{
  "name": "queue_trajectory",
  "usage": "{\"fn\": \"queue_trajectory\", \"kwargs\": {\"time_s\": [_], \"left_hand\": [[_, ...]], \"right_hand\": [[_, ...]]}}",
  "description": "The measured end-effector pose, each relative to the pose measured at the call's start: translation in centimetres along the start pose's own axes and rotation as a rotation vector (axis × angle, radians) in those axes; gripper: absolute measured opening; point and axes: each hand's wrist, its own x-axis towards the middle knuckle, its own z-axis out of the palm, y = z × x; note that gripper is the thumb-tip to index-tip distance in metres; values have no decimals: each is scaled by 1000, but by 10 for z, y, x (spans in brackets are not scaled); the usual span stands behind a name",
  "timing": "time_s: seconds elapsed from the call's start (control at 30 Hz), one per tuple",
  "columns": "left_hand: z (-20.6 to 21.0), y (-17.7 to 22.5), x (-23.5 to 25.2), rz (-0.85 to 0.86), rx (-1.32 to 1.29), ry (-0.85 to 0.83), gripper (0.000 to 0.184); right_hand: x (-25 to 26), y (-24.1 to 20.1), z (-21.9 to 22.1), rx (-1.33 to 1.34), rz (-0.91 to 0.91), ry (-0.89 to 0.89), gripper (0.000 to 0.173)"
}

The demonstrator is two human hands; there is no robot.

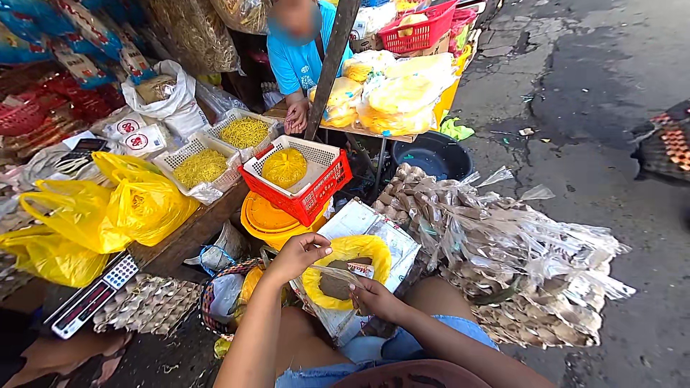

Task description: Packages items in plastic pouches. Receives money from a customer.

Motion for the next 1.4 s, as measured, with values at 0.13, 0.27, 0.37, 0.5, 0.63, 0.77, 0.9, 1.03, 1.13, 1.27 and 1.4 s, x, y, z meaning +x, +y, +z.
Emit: {"fn": "queue_trajectory", "kwargs": {"time_s": [0.13,0.27,0.37,0.5,0.63,0.77,0.9,1.03,1.13,1.27,1.4], "left_hand": [[11,-15,5,-9,-17,29,22],[22,-19,12,-81,-94,127,23],[29,-22,21,-175,-355,280,27],[33,-49,24,-52,-656,423,45],[40,-86,13,157,-622,256,75],[45,-85,7,70,-501,248,21],[32,-59,1,66,-352,312,2],[7,-23,-12,197,-183,274,3],[-9,-2,-25,241,55,285,4],[-21,11,-39,272,215,395,5],[-31,5,-38,211,305,531,4]], "right_hand": [[1,4,4,86,7,10,30],[-2,7,8,179,51,21,32],[-4,8,9,233,78,16,35],[-6,9,10,275,116,18,37],[-4,12,5,323,109,25,37],[-2,10,5,317,115,21,37],[3,0,4,124,96,-49,33],[13,-14,0,-247,-35,-58,30],[14,-15,-3,-443,-102,-36,58],[7,-2,-5,-484,-43,27,63],[0,2,-5,-456,-7,55,43]]}}
